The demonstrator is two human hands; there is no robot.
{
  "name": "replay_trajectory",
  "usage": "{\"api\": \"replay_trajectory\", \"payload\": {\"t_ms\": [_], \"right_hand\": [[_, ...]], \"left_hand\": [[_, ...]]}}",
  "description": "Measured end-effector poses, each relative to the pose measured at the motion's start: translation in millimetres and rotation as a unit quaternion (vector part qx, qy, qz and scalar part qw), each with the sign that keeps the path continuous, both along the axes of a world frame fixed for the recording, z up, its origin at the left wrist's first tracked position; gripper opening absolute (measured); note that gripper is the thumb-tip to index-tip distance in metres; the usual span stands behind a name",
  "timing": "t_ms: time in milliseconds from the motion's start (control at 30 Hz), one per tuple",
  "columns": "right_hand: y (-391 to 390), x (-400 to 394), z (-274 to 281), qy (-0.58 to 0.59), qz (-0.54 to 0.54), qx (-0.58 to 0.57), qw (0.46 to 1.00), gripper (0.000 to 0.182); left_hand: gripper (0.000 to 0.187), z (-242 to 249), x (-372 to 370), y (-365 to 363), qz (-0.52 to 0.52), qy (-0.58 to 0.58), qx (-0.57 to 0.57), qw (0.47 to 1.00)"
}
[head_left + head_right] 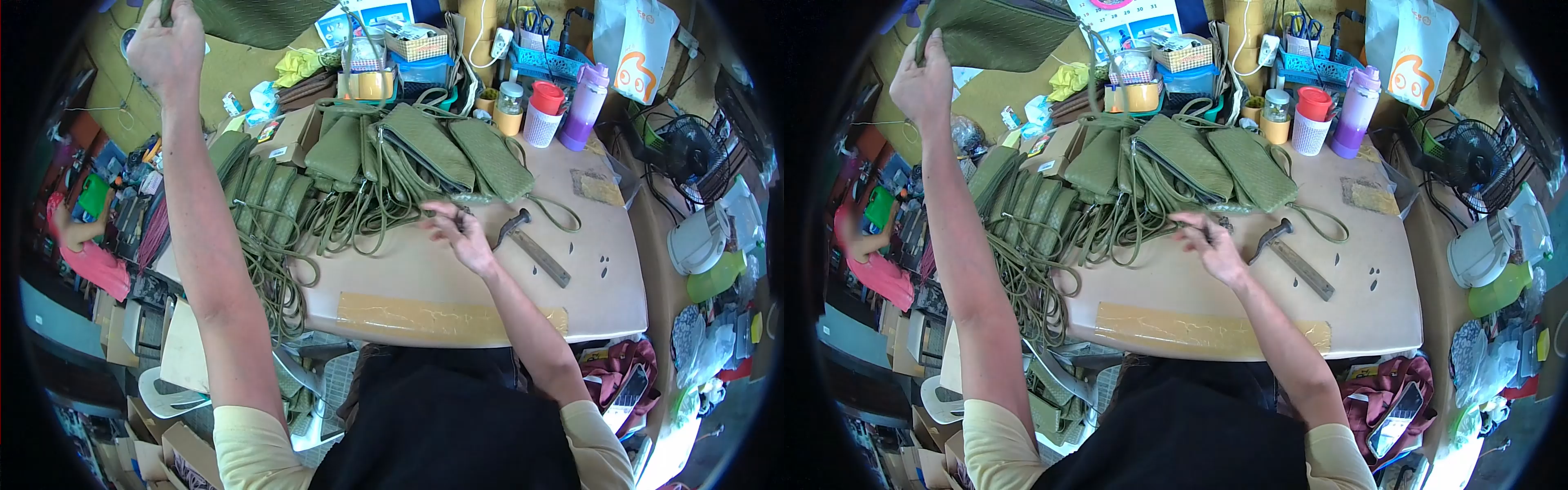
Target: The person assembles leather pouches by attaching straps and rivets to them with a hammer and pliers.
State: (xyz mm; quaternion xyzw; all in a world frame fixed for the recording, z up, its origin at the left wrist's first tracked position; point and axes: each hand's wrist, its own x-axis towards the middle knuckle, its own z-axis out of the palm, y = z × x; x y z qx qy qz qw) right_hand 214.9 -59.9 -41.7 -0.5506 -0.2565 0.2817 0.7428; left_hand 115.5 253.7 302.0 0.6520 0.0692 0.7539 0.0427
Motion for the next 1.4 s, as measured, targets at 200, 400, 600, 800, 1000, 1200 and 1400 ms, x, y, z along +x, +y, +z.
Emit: {"api": "replay_trajectory", "payload": {"t_ms": [200, 400, 600, 800, 1000, 1200, 1400], "right_hand": [[100, 60, 45, -0.392, 0.106, -0.105, 0.908, 0.031], [100, 115, 74, -0.020, 0.114, 0.024, 0.993, 0.033], [-44, 96, 54, -0.107, 0.043, -0.141, 0.983, 0.026], [-91, 16, 18, -0.218, -0.063, -0.257, 0.939, 0.024], [-118, -25, -13, -0.141, -0.118, -0.265, 0.947, 0.027], [-149, -36, -17, 0.252, -0.181, 0.185, 0.932, 0.037], [-233, -20, -10, -0.229, -0.464, -0.134, 0.845, 0.014]], "left_hand": [[0.028, -5, -50, -57, -0.025, 0.003, -0.040, 0.999], [0.038, -187, -92, -116, -0.017, 0.109, -0.204, 0.973], [0.015, -390, -135, -179, -0.358, 0.307, -0.482, 0.738], [0.035, -359, -133, -142, -0.338, 0.495, -0.302, 0.742], [0.045, -319, -152, -151, -0.197, 0.672, -0.120, 0.703], [0.039, -340, -115, -232, -0.398, 0.591, -0.108, 0.693], [0.073, -354, -86, -254, -0.339, 0.661, -0.032, 0.668]]}}
